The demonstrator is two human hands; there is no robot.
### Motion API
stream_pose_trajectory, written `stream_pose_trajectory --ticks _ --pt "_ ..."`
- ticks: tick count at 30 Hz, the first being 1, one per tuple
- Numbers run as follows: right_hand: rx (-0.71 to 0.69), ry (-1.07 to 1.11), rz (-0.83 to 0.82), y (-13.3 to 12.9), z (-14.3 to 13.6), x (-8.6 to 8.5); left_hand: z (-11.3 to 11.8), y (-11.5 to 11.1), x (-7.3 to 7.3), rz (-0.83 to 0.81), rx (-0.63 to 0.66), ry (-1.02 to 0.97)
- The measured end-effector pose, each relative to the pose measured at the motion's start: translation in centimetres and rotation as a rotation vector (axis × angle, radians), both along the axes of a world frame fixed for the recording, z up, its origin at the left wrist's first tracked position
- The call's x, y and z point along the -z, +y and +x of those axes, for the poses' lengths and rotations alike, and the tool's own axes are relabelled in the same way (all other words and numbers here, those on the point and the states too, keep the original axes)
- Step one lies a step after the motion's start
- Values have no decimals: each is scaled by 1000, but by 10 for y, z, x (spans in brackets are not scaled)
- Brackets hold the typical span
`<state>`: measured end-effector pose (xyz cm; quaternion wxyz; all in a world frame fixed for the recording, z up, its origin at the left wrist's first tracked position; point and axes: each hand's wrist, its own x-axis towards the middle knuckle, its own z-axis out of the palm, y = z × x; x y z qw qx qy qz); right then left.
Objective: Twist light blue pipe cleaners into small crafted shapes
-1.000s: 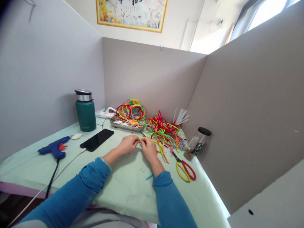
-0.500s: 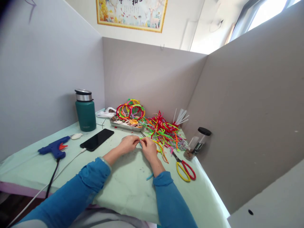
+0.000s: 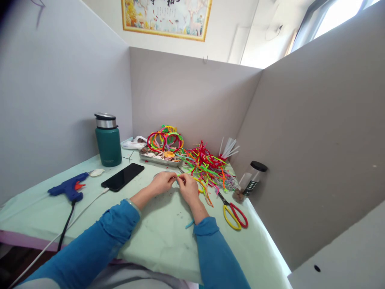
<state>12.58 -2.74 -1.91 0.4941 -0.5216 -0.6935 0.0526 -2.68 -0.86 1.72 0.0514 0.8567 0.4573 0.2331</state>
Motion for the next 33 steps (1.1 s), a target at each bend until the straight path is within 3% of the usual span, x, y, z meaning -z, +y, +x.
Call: stream_pose_trajectory --ticks 33 --pt "-42 -27 -100 -1 0 1 -1 -1 -3 -25 -22 -5"
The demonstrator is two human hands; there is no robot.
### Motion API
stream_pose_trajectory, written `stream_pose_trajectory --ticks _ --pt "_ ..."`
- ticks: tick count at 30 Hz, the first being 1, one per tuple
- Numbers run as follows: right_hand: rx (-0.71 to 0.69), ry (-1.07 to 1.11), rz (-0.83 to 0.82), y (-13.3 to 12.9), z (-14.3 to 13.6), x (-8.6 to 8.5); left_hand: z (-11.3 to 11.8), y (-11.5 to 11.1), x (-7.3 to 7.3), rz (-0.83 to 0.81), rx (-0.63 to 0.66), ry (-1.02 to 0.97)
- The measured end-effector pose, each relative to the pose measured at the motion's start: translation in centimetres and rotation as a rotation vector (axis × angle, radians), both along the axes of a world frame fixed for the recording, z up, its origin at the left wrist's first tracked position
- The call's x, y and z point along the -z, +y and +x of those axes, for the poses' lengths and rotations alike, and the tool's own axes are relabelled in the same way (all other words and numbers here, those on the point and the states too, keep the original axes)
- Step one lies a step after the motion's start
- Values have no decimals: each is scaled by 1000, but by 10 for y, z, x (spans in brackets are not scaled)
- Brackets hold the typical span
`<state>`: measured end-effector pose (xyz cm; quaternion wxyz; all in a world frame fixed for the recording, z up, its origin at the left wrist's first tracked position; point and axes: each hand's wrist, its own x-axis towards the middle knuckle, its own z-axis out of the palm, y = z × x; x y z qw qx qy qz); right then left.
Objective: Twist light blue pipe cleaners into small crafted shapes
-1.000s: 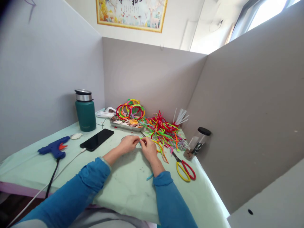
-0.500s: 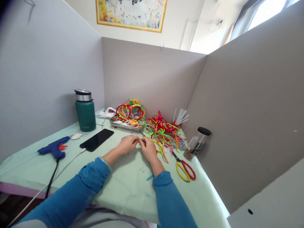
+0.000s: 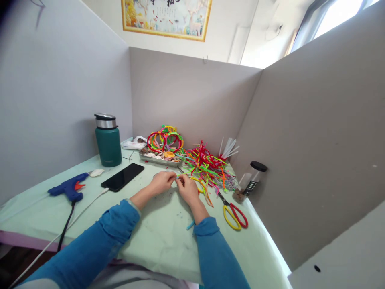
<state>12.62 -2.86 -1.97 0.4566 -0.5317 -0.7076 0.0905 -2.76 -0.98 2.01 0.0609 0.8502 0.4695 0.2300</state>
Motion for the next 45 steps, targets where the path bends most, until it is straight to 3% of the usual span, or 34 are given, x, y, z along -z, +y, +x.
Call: stream_pose_trajectory --ticks 45 --pt "46 -104 -23 1 0 1 0 -1 -1 20 3 13"
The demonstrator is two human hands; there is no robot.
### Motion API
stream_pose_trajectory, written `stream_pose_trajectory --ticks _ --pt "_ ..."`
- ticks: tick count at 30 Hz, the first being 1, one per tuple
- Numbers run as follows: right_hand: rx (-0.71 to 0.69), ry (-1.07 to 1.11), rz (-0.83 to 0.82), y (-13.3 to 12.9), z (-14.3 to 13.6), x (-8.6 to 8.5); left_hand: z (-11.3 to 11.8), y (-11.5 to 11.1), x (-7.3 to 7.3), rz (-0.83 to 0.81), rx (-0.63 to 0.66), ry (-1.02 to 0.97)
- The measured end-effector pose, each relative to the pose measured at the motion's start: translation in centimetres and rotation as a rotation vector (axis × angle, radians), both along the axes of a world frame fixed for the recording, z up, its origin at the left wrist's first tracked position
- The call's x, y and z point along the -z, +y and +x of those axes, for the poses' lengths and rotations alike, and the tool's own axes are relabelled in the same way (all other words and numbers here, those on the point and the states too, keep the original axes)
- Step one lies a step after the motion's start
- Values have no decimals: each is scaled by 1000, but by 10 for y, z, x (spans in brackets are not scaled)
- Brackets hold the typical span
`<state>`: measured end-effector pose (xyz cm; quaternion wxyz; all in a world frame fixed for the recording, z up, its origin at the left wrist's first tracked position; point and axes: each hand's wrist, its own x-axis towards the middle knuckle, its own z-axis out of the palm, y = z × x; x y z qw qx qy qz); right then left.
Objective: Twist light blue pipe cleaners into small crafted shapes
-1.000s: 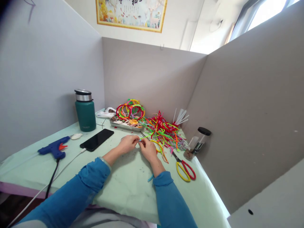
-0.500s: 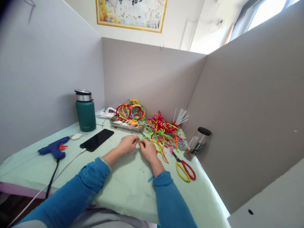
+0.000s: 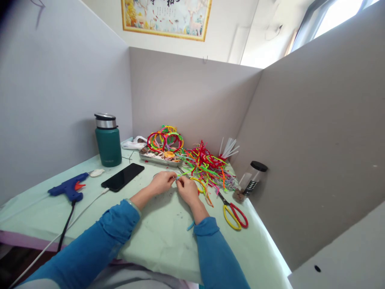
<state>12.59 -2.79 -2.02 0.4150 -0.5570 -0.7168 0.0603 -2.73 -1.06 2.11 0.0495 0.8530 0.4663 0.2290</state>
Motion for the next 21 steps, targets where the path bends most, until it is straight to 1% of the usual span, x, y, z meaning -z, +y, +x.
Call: stream_pose_trajectory --ticks 8,14,21 --pt "-22 16 -2 -1 0 -1 0 0 0 -2 -13 -13" --pt "-4 -3 9 0 0 -1 0 0 1 -11 -11 -21" --pt "4 -2 18 -1 1 -1 0 -2 -2 -29 -9 -25"
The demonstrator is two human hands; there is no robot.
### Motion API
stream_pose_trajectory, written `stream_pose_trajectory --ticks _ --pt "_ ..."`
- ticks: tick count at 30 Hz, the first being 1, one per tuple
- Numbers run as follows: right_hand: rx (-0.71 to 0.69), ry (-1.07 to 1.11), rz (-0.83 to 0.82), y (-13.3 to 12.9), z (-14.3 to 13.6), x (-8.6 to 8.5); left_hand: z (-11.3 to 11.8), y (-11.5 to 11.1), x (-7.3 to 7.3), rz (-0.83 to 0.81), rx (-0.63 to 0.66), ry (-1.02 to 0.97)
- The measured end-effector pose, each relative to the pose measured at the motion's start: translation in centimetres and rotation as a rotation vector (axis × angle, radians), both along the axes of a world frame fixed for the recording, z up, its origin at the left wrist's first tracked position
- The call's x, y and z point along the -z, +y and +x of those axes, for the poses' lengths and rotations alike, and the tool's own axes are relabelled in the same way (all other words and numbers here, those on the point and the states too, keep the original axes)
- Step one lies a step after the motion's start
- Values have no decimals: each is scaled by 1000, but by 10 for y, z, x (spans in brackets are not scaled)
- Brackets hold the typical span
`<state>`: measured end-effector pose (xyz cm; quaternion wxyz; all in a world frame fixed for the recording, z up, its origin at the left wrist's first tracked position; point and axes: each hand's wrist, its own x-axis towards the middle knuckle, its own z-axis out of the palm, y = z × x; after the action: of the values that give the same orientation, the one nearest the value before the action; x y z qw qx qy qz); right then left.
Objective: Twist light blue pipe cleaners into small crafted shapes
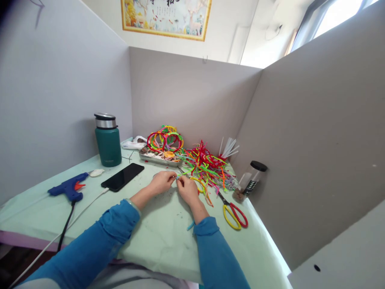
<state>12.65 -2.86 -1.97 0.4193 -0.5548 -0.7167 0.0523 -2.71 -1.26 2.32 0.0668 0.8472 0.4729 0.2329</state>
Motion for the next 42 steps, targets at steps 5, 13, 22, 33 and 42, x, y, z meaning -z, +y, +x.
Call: stream_pose_trajectory --ticks 5,13,22,33,42 --pt "4 0 -4 -1 -1 -1 0 -1 -1 -25 -21 6" --pt "-34 19 -37 -2 -1 -1 0 0 0 -13 -28 20" --pt "-37 19 -44 -1 -1 -1 0 1 0 -16 -30 15" --pt "6 22 -6 -1 0 -1 0 3 2 -8 -53 16" --pt "-78 148 -15 -3 -3 -5 0 1 -1 -31 -53 19"
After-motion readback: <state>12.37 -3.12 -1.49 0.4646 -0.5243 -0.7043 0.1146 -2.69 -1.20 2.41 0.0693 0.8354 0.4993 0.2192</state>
